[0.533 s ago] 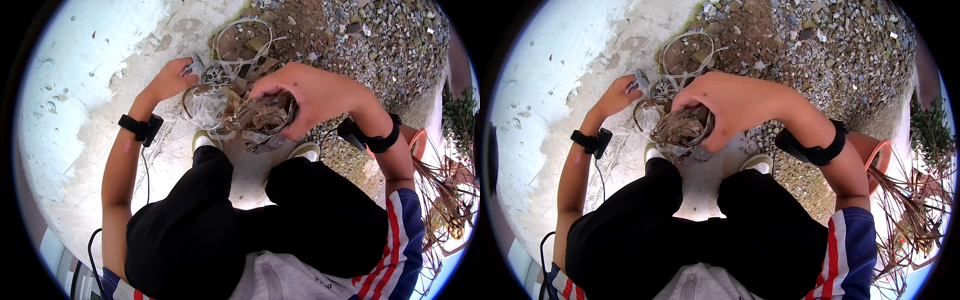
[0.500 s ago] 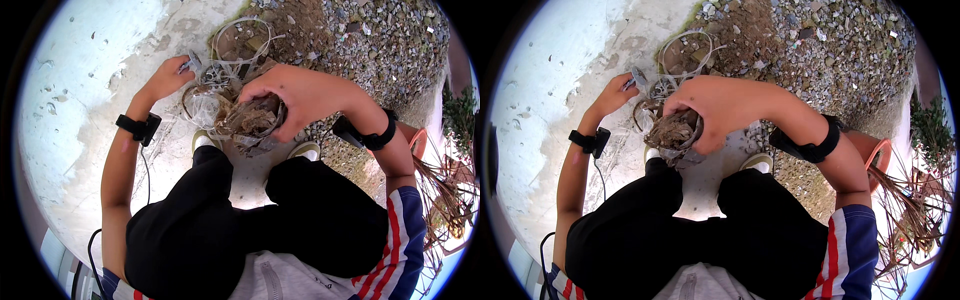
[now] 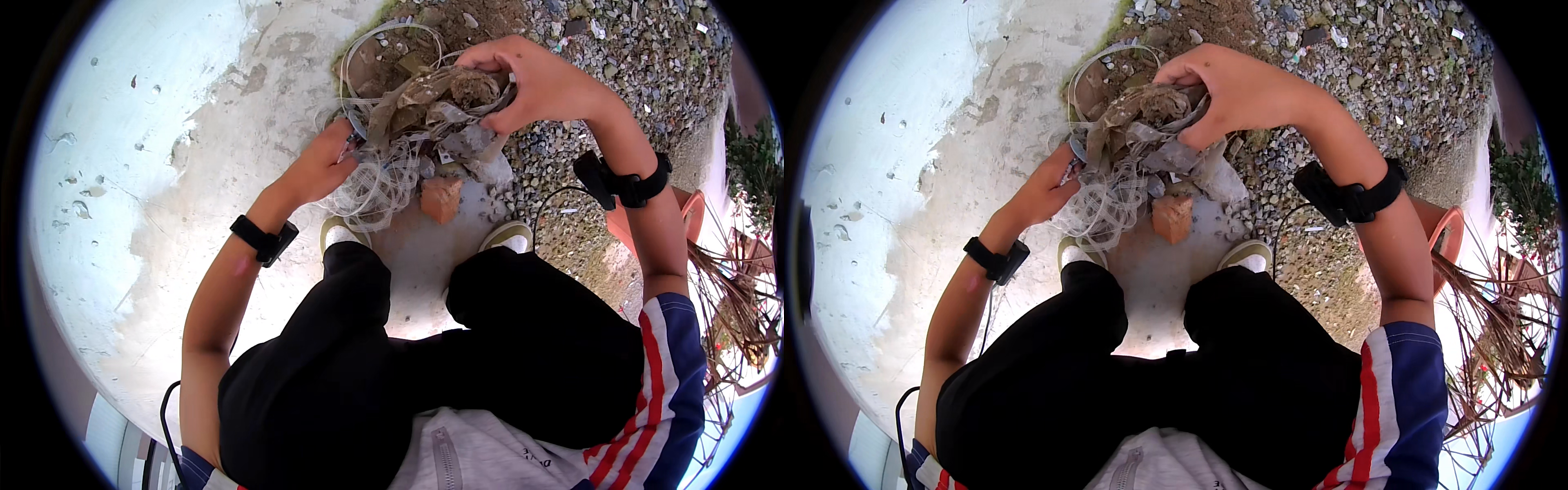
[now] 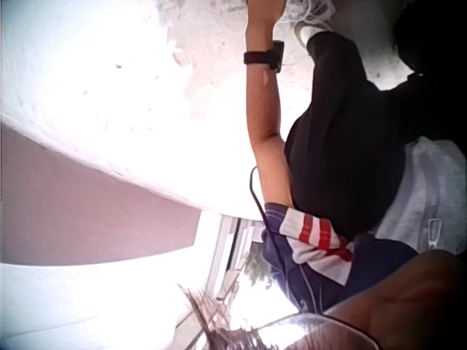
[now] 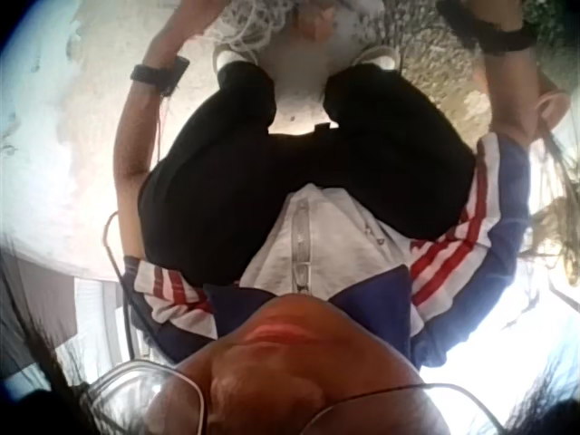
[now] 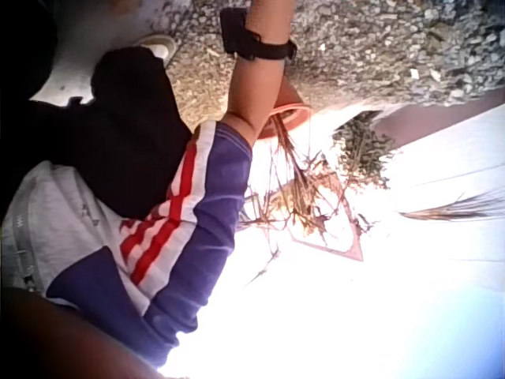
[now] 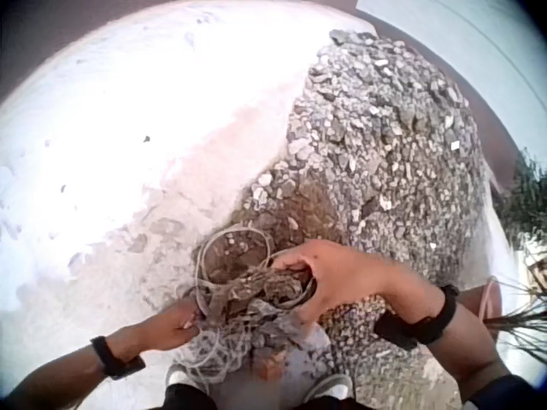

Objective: The person picks up pieces of netting, plastic, and other debris from a concrete ledge and floor, eventually bundling them into a larger piece of fabric.

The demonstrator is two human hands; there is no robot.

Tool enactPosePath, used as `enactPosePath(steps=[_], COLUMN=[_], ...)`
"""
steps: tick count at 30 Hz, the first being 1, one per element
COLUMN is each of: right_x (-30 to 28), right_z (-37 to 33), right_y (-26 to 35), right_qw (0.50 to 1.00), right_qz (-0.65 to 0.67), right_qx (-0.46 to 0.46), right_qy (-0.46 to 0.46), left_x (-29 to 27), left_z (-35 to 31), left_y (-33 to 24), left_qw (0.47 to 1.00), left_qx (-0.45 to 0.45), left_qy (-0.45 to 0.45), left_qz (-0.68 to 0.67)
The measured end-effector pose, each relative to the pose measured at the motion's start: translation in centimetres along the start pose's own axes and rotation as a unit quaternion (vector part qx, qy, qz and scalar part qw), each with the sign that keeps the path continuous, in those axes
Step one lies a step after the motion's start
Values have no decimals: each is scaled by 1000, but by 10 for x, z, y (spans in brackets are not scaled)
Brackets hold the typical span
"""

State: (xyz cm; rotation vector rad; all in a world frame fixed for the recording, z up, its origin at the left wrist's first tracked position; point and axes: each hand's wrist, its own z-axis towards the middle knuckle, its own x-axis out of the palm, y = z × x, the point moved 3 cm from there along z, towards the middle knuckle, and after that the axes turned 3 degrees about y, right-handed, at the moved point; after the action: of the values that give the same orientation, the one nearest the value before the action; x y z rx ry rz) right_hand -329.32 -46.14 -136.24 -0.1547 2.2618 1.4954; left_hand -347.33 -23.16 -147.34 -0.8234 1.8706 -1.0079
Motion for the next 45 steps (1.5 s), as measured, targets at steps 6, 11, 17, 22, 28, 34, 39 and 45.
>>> enactPosePath(steps=[6,11,17,22,28,34,39,45], right_x=[-50,-98,-118,-116,-103,-99,-99,-99], right_z=[-63,-120,-152,-160,-145,-144,-138,-128], right_y=[-20,-6,-25,-27,-59,-75,-76,-69], right_qw=[988,967,954,947,955,963,964,969], right_qz=[-107,97,43,111,129,101,95,31], right_qx=[19,150,110,118,79,83,96,116], right_qy=[-114,-182,-276,-277,-256,-237,-231,-216], left_x=[-2,-4,19,113,161,173,185,139], left_z=[13,10,50,114,166,159,121,111], left_y=[-17,-32,-97,-137,-115,-129,-117,-137], left_qw=[995,954,908,847,750,687,739,907], left_qx=[39,115,236,355,401,401,367,260], left_qy=[-74,-61,-102,75,73,126,170,83], left_qz=[46,272,332,388,520,593,540,322])
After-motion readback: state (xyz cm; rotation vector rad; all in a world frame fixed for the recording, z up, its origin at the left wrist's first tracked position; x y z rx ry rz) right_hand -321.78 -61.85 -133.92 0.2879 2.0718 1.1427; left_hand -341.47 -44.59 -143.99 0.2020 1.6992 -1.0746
